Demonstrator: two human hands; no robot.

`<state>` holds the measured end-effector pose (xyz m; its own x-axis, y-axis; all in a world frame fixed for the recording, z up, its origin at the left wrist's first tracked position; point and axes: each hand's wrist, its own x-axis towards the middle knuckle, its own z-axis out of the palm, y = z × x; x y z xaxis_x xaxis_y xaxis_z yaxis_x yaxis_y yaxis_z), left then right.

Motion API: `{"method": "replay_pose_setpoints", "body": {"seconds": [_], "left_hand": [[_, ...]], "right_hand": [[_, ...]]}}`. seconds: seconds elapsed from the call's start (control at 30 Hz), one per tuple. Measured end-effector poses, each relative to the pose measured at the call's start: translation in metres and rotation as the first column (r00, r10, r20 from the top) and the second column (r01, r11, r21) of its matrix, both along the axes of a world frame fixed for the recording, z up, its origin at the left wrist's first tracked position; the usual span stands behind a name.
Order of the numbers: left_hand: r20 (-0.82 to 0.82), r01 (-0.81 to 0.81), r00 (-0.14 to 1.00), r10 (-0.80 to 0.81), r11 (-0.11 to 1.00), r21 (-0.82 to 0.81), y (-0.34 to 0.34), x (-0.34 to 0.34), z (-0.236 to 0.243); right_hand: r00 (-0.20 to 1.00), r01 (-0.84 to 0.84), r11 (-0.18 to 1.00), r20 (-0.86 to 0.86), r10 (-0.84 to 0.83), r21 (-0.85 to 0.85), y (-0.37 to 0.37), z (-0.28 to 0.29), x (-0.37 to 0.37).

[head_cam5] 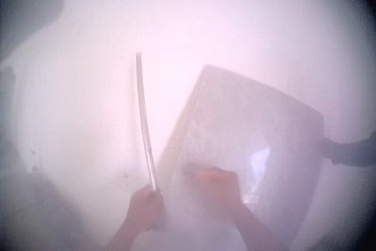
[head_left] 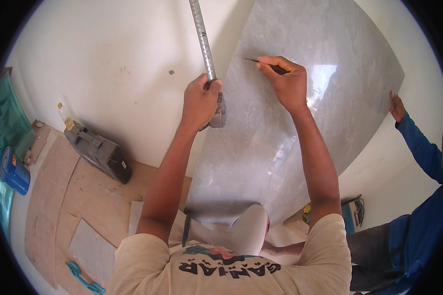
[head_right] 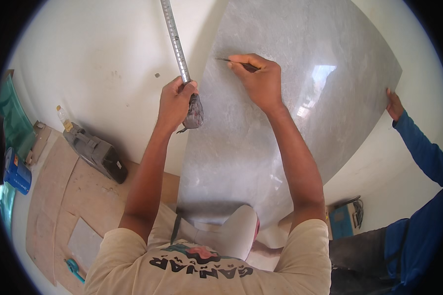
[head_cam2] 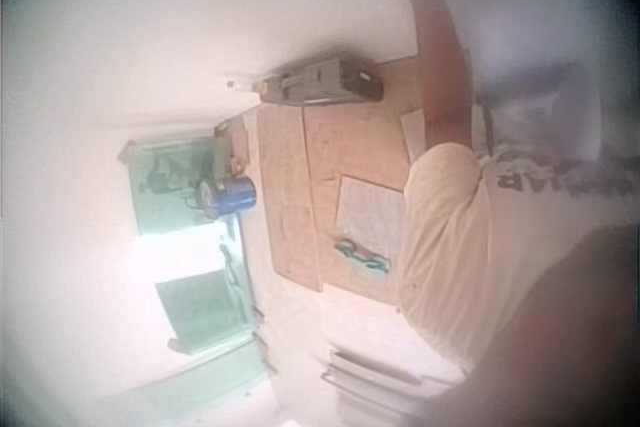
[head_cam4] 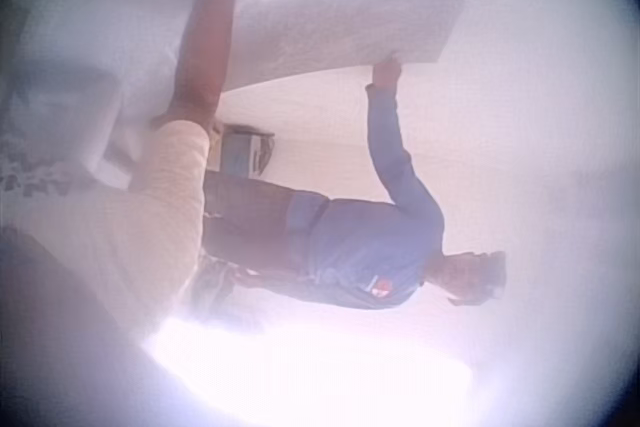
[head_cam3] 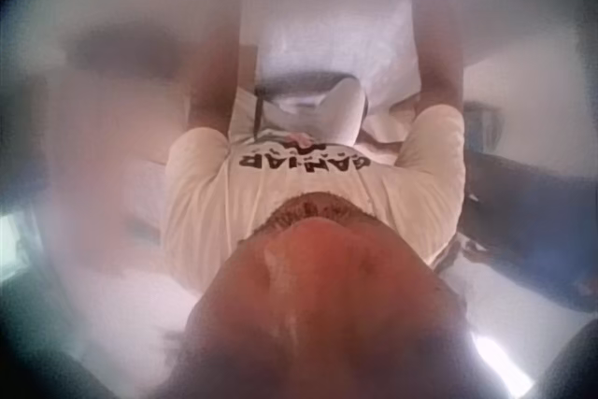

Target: The person measures a section of the floor with a tape measure and then marks a large ceramic tile with a pencil using a metal ruler as a guide. The person moves between the floor and a workbench area to perform these tasks.

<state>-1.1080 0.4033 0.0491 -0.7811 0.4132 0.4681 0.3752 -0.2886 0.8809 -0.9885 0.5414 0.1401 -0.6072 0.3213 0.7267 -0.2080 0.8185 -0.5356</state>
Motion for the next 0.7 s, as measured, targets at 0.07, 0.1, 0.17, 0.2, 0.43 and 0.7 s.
{"method": "replay_pose_setpoints", "body": {"seconds": [0.07, 0.1, 0.17, 0.2, 0.43, 0.7], "left_hand": [[0.027, 0.047, 0.998, -0.048, 0.999, 0.025, 0.005, -0.006, -0.007], [0.04, 0.072, 0.997, -0.073, 0.997, 0.038, 0.007, -0.009, -0.009], [0.087, 0.08, 0.993, -0.085, 0.995, 0.066, 0.01, -0.009, -0.013], [0.11, 0.084, 0.99, -0.092, 0.993, 0.08, 0.011, -0.008, -0.014], [0.241, 0.12, 0.959, -0.152, 0.983, 0.143, 0.01, -0.006, -0.017], [0.369, 0.2, 0.895, -0.251, 0.965, 0.172, 0.015, -0.007, -0.026]], "right_hand": [[0.999, 0.009, 0.997, -0.035, -0.007, 0.071, 0.001, -0.003, -0.008], [0.999, 0.016, 0.994, -0.052, -0.01, 0.107, 0.002, -0.004, -0.011], [0.998, 0.047, 0.984, -0.046, -0.04, 0.173, 0.006, -0.007, -0.014], [0.998, 0.062, 0.977, -0.043, -0.055, 0.206, 0.007, -0.009, -0.015], [0.982, 0.187, 0.839, -0.106, -0.154, 0.51, 0.014, -0.01, -0.021], [0.978, 0.211, 0.79, -0.126, -0.169, 0.575, 0.009, -0.004, -0.025]]}}
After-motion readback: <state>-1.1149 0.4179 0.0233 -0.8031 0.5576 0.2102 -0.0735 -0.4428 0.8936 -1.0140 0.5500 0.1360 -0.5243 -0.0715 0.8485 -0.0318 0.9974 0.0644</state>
